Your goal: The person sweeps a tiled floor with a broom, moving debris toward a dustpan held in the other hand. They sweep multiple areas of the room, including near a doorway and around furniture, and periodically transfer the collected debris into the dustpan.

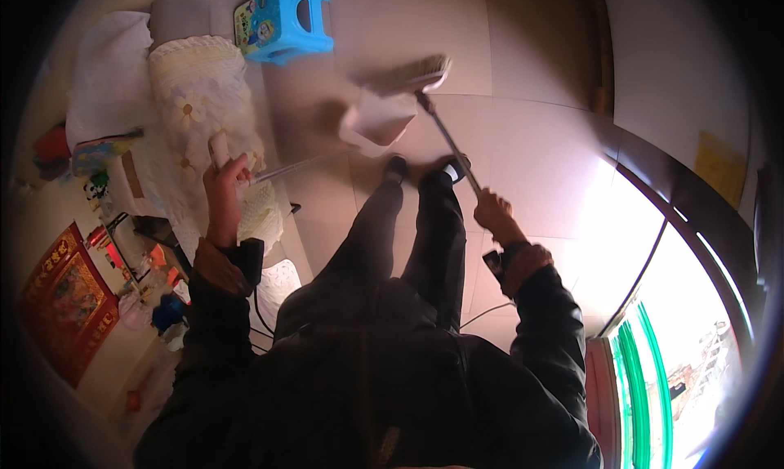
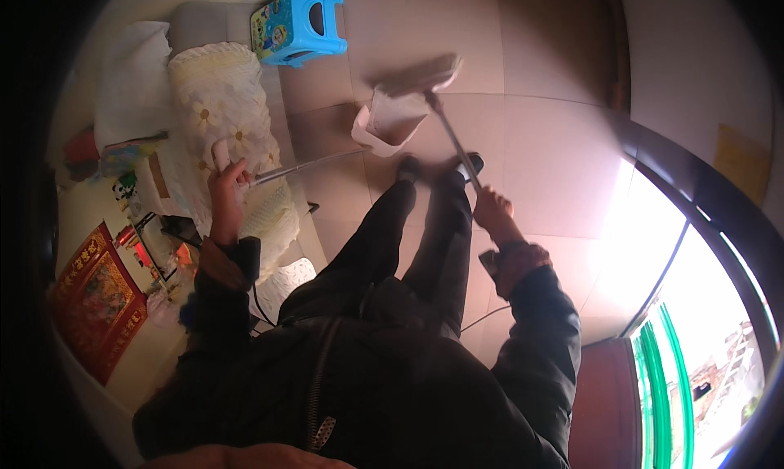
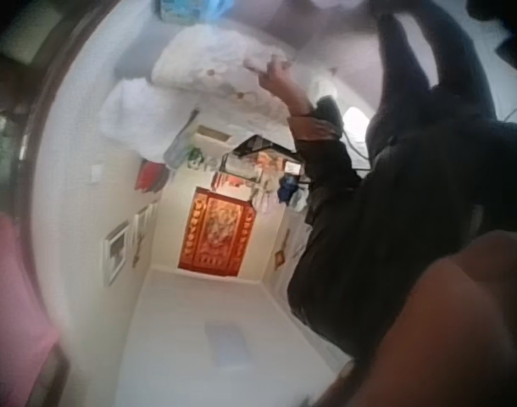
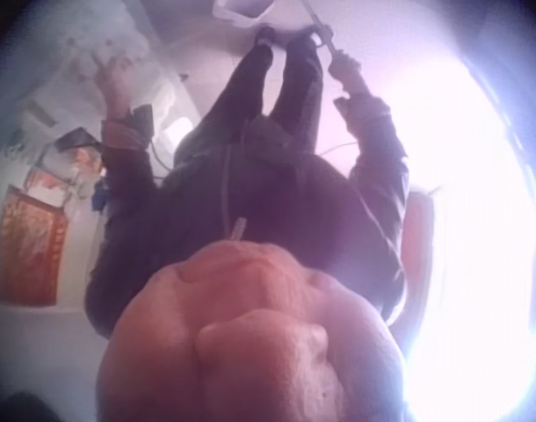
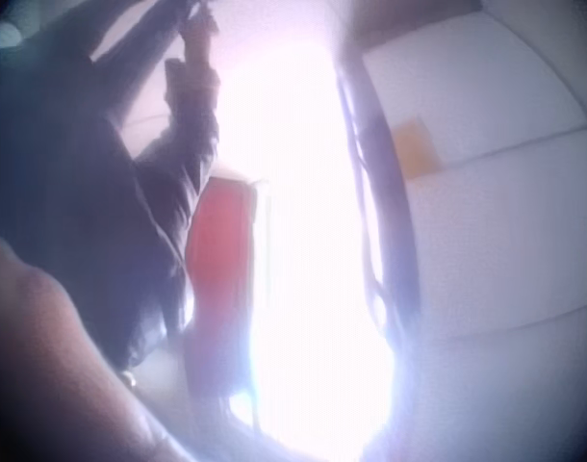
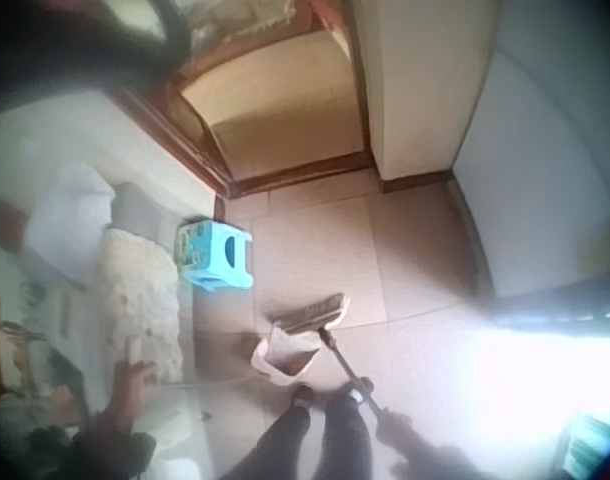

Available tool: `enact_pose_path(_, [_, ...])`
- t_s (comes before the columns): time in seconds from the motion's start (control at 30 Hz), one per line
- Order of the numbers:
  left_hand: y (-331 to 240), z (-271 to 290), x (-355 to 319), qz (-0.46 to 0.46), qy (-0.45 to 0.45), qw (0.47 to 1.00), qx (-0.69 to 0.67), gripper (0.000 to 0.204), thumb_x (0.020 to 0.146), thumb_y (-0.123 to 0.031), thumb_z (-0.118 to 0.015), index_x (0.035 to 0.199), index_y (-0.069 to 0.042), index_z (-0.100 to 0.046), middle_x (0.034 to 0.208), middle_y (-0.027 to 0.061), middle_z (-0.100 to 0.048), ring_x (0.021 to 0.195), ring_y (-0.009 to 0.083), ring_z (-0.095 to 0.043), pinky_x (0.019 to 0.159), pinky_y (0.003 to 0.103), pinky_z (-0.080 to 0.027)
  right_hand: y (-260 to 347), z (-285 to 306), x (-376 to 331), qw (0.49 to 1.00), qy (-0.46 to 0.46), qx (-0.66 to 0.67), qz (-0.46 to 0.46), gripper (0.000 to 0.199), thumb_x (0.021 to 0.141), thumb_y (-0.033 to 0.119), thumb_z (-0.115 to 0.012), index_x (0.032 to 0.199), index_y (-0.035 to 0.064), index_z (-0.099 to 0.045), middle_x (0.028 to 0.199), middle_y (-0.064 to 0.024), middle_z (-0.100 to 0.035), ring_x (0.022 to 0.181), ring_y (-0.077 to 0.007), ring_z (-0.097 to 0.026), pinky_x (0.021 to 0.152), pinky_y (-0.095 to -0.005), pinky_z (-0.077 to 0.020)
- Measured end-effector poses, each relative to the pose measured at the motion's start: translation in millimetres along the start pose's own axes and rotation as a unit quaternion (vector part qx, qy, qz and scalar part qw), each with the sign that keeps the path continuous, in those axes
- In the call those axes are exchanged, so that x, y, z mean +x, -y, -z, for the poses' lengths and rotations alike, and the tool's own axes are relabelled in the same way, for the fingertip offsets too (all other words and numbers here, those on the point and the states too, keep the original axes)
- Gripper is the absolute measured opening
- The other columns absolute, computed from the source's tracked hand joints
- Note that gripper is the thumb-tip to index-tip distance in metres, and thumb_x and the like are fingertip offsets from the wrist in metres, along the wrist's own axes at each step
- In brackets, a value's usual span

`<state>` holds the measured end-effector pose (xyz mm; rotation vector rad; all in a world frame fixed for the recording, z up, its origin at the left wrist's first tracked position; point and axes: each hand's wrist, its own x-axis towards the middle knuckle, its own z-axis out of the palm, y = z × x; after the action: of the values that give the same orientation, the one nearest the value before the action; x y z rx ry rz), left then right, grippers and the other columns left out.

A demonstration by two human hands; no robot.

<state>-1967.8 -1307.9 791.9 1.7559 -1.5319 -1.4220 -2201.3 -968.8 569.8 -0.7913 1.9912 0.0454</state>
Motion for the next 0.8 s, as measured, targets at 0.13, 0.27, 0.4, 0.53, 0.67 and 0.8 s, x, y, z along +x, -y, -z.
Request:
enact_pose_path(0.13, [8.7,8.8,3.8,0.014,0.021,0.999,-0.021,0.019,0.07,-0.013,-0.062,0.061,-0.004,-0.049,0.056,0.0036,-0.048,0.052,0.0143,-0.048,0.054,0.027,-0.038,-6.6,-4.6,-63.0,0.994,0.105,0.005,0.022,0.031,0.072,0.022,-0.055,0.092,-0.0006,-0.05,0.085,-0.0236,-0.06,0.085,-0.0391,-0.058,0.076,-0.0455,-0.0456])
enact_pose_path(0.27, [33.9,35.1,-4.7,0.002,0.012,1.0,0.019,0.018,0.071,-0.014,-0.063,0.064,-0.002,-0.053,0.057,0.0046,-0.052,0.053,0.0139,-0.051,0.054,0.026,-0.038,2.5,-26.2,-89.4,0.994,0.086,0.06,-0.009,0.032,0.072,0.025,-0.055,0.092,0.0002,-0.05,0.083,-0.0244,-0.059,0.084,-0.0413,-0.057,0.075,-0.0467,-0.0448])
enact_pose_path(0.4, [58.4,85.1,-26.6,0.006,-0.01,0.998,0.056,0.017,0.071,-0.014,-0.062,0.066,-0.001,-0.053,0.057,0.0044,-0.051,0.052,0.0132,-0.051,0.054,0.026,-0.038,43.6,-52.3,-83.3,0.993,0.004,0.11,-0.049,0.033,0.074,0.024,-0.053,0.094,-0.0006,-0.045,0.083,-0.0262,-0.059,0.084,-0.0442,-0.055,0.076,-0.05,-0.0431])
enact_pose_path(0.53, [88.3,139.4,-39.9,0.03,-0.039,0.998,0.038,0.017,0.071,-0.014,-0.062,0.067,-0.001,-0.053,0.058,0.0041,-0.051,0.052,0.0127,-0.05,0.052,0.027,-0.038,113.6,-53.3,-43.5,0.99,-0.048,0.123,-0.04,0.03,0.074,0.023,-0.052,0.092,-0.0007,-0.045,0.081,-0.027,-0.058,0.079,-0.0443,-0.056,0.07,-0.0485,-0.0451])
enact_pose_path(0.67, [112.2,198.5,-45.0,0.014,-0.066,0.998,0.004,0.016,0.072,-0.013,-0.061,0.068,-0.001,-0.052,0.057,0.003,-0.049,0.05,0.0124,-0.049,0.049,0.027,-0.038,186.9,-41.3,-24.2,0.999,-0.032,0.017,-0.013,0.032,0.075,0.022,-0.048,0.098,0.0002,-0.046,0.091,-0.0273,-0.058,0.09,-0.0423,-0.055,0.08,-0.0484,-0.0428])
enact_pose_path(0.8, [130.2,264.0,-56.1,0.107,-0.073,0.992,-0.005,0.028,0.077,-0.014,-0.055,0.099,0.001,-0.05,0.062,0.0021,-0.046,0.058,0.0104,-0.047,0.056,0.024,-0.039,261.7,-52.6,-15.9,0.998,-0.025,-0.028,0.04,0.031,0.073,0.023,-0.049,0.096,0.0014,-0.052,0.091,-0.0246,-0.059,0.09,-0.0401,-0.056,0.081,-0.0477,-0.0429])
